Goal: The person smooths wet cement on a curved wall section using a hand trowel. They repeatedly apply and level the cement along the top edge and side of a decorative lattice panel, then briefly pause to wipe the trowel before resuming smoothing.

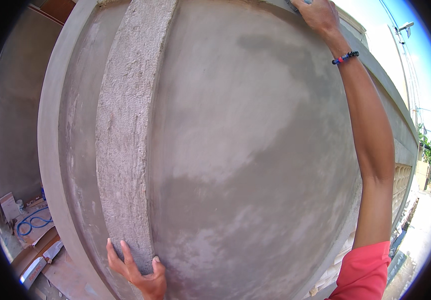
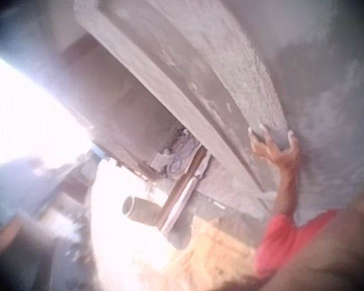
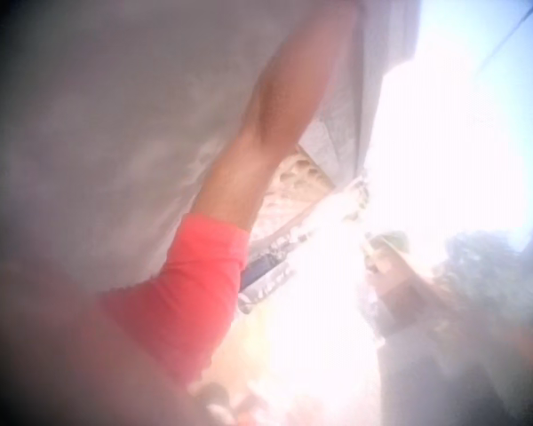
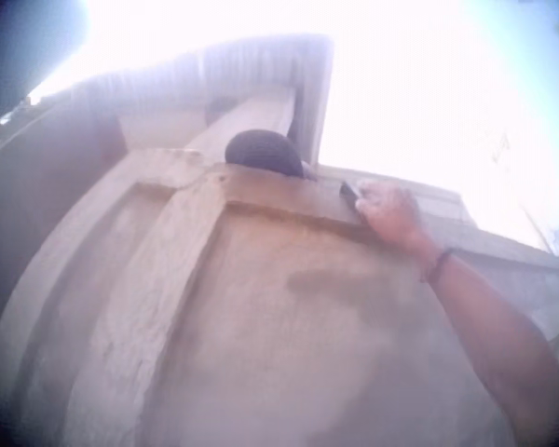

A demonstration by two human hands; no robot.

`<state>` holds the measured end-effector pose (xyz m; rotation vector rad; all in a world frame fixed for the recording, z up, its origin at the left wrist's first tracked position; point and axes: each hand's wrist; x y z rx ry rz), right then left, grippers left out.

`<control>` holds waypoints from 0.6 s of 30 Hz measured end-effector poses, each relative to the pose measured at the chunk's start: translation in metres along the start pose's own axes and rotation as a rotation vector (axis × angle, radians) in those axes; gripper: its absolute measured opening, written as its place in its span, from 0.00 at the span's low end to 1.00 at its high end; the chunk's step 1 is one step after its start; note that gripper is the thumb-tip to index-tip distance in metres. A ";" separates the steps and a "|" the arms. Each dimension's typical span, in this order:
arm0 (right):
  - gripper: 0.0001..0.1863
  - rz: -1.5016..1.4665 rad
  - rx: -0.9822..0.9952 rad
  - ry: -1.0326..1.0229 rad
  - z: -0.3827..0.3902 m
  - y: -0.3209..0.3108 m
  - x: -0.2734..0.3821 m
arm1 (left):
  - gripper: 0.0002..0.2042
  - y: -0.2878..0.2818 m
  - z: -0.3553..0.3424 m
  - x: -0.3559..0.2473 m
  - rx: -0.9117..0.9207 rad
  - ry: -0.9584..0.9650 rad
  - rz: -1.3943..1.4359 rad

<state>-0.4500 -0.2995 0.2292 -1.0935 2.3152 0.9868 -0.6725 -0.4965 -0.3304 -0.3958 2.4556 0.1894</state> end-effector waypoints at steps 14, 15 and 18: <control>0.20 -0.125 0.054 0.054 -0.015 0.001 0.064 | 0.37 -0.004 -0.003 0.010 -0.017 0.080 -0.040; 0.20 -0.016 0.071 -0.007 -0.019 -0.025 0.069 | 0.37 0.007 -0.004 0.013 0.033 0.106 0.038; 0.20 -0.126 0.081 0.034 -0.005 -0.021 0.075 | 0.37 -0.003 0.000 0.015 -0.019 0.094 -0.081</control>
Point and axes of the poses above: each hand's wrist, its own z-axis away from the middle knuckle, its own y-axis out of the palm, x = y × z, and after that the axes turned 9 degrees about -y, right-handed
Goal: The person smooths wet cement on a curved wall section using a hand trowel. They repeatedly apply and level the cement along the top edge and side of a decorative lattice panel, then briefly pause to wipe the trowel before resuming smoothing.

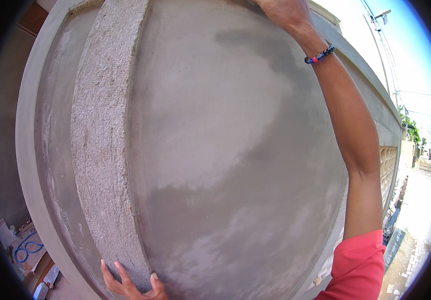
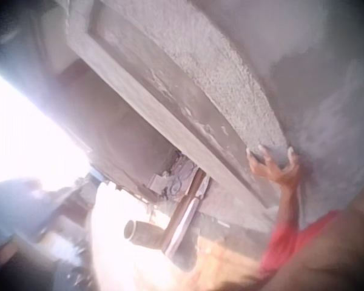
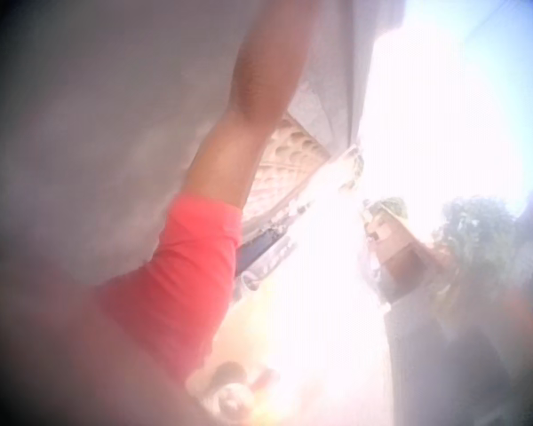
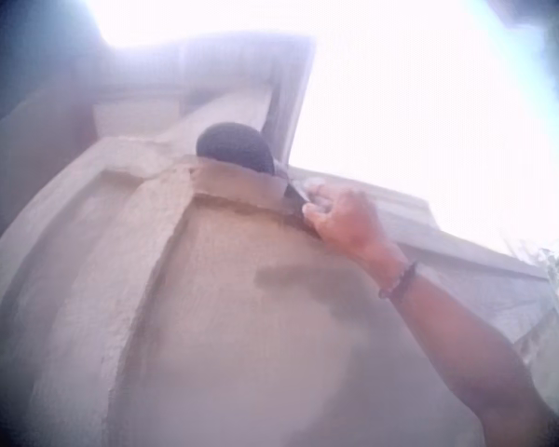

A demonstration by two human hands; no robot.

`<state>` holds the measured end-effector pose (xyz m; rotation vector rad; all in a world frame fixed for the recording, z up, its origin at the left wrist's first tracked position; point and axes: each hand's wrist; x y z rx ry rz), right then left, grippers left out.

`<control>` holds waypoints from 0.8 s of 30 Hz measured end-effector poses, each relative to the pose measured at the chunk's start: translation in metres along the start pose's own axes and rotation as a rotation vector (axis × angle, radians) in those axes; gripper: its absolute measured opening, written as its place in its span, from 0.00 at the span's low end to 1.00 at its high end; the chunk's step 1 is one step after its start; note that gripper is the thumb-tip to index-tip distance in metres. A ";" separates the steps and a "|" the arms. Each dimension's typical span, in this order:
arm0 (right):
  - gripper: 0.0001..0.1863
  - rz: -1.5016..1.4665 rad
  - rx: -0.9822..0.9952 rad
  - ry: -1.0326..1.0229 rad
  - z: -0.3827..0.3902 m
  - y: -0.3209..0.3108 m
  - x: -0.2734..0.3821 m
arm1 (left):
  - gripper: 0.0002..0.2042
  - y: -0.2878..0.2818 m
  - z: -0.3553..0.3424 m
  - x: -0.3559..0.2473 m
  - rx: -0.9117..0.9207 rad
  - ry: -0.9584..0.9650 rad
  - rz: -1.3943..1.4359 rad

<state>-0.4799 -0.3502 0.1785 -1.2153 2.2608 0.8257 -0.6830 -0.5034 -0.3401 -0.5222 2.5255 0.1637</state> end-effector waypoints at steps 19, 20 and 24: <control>0.26 0.468 0.028 0.864 0.140 -0.161 -0.306 | 0.36 0.011 0.009 -0.009 -0.076 -0.020 -0.054; 0.26 0.436 0.037 0.755 0.123 -0.149 -0.291 | 0.36 0.012 0.010 -0.006 -0.077 -0.033 -0.058; 0.19 0.518 0.053 -0.164 0.105 -0.105 -0.321 | 0.36 0.023 0.011 0.002 -0.077 -0.067 -0.014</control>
Point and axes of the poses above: each hand's wrist, its own z-axis away from the middle knuckle, its own y-axis out of the palm, x = y × z, and after that the axes turned 9 degrees about -y, right-handed
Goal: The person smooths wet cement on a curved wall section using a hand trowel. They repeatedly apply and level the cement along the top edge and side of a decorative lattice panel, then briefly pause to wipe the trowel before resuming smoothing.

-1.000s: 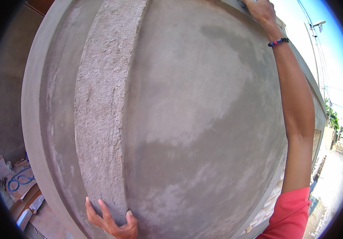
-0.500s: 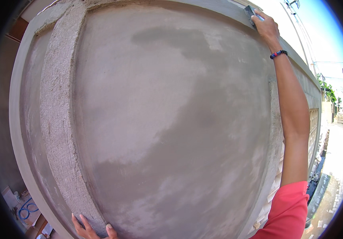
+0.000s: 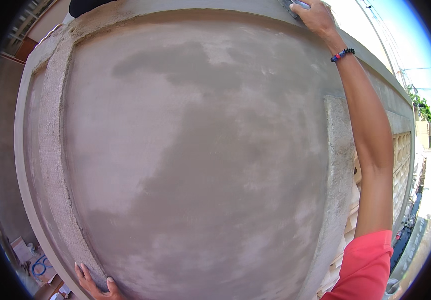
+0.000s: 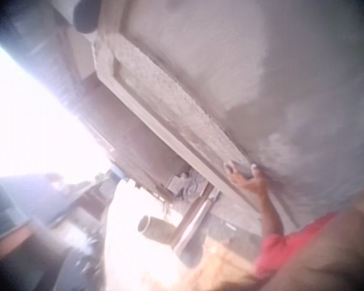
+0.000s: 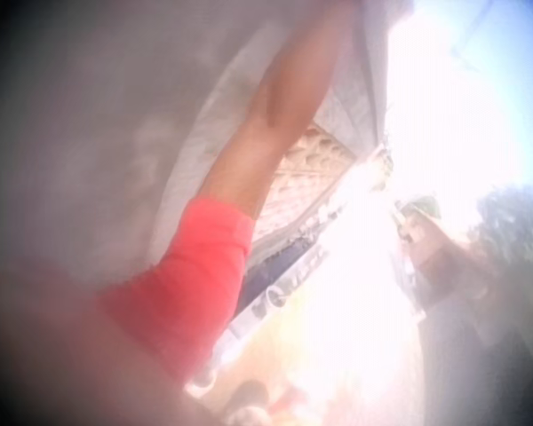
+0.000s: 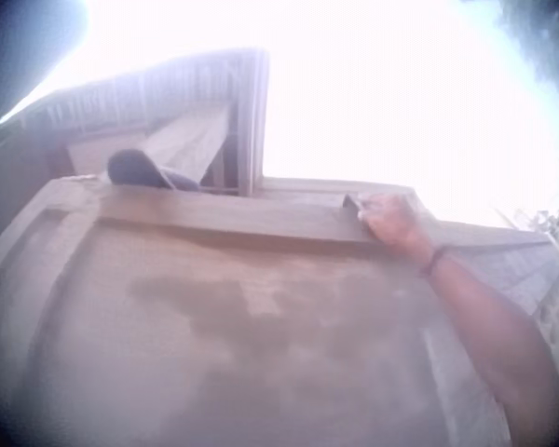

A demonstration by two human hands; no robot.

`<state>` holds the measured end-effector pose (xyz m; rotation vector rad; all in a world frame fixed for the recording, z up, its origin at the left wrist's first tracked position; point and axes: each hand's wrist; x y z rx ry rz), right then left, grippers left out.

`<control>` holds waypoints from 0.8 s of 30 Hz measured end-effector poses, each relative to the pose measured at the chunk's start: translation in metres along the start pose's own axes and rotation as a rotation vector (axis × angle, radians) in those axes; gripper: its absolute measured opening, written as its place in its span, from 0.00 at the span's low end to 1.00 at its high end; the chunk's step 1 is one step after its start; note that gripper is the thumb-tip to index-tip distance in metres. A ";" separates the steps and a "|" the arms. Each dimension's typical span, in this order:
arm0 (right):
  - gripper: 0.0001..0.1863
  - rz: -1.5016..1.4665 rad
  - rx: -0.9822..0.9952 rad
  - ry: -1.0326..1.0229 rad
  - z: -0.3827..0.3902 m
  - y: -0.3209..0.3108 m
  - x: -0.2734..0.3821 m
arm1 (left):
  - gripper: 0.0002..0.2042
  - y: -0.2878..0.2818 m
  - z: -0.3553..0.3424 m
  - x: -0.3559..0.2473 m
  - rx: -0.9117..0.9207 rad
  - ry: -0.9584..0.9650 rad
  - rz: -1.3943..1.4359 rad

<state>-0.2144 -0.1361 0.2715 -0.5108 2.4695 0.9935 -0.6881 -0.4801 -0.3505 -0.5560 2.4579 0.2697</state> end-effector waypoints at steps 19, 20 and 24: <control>0.16 -0.553 -0.049 0.308 -0.061 -0.063 0.148 | 0.33 -0.017 0.000 -0.009 0.020 -0.082 -0.102; 0.16 -0.586 -0.053 0.240 -0.062 -0.072 0.162 | 0.33 -0.021 0.000 -0.001 0.013 -0.091 -0.073; 0.18 -0.463 0.106 0.270 -0.032 -0.083 0.111 | 0.33 -0.002 -0.004 0.021 0.038 -0.079 0.061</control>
Point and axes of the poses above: each hand's wrist, its own z-axis away from the middle knuckle, its own y-axis out of the palm, x = y × z, and after that the axes turned 9 degrees about -y, right-handed
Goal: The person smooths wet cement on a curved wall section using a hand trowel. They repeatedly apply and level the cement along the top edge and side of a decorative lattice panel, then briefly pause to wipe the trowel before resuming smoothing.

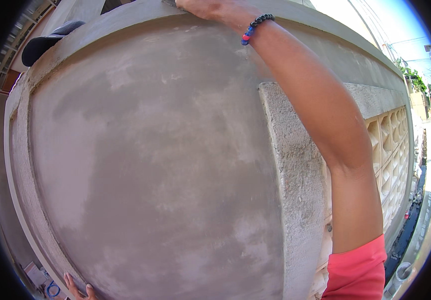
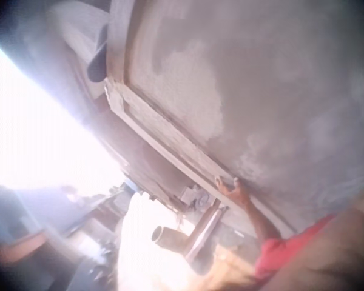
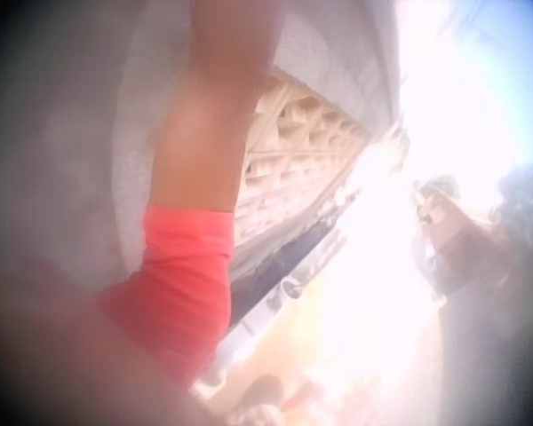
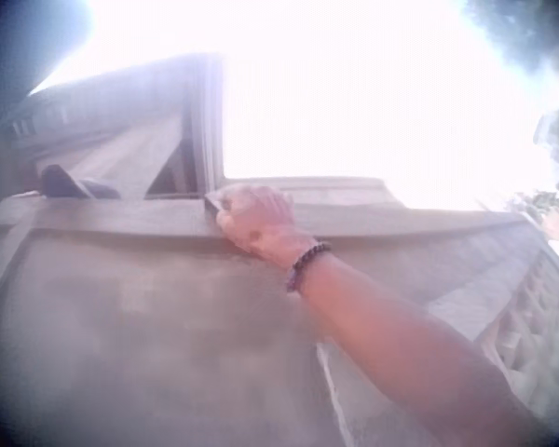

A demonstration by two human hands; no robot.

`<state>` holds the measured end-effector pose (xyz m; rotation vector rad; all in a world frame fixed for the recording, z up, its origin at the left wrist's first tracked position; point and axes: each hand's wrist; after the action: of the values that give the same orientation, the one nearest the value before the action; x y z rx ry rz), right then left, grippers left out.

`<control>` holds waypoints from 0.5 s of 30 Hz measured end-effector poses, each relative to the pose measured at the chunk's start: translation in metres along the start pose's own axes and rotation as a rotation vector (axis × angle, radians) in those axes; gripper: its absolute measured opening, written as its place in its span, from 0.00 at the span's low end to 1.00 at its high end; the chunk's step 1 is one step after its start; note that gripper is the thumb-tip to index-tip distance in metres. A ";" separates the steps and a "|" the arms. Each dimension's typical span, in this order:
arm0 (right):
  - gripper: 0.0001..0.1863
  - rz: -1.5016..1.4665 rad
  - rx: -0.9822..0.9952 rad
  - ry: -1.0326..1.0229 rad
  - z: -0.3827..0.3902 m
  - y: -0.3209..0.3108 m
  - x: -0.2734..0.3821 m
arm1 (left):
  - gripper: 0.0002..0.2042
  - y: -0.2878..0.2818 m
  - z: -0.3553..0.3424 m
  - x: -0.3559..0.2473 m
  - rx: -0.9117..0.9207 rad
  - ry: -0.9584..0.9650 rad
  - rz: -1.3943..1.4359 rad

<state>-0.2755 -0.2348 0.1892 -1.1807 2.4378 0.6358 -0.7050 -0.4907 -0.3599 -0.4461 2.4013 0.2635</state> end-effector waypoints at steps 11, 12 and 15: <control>0.27 0.498 -0.095 0.805 0.160 -0.135 -0.326 | 0.33 0.007 0.005 -0.015 -0.021 -0.049 0.076; 0.27 0.498 -0.102 0.856 0.159 -0.129 -0.329 | 0.32 0.006 0.009 -0.026 -0.034 -0.093 0.052; 0.26 0.342 -0.098 0.693 0.117 -0.102 -0.283 | 0.32 0.003 0.014 -0.044 -0.070 -0.146 0.022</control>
<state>-0.0130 -0.0469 0.2072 -1.1678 3.2740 0.4925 -0.6663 -0.4726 -0.3411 -0.4174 2.2607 0.3785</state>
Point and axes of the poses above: each hand's wrist, its own z-axis away from the middle knuckle, its own y-axis out of the palm, x = y × z, and after that the axes turned 9 degrees about -y, right-handed
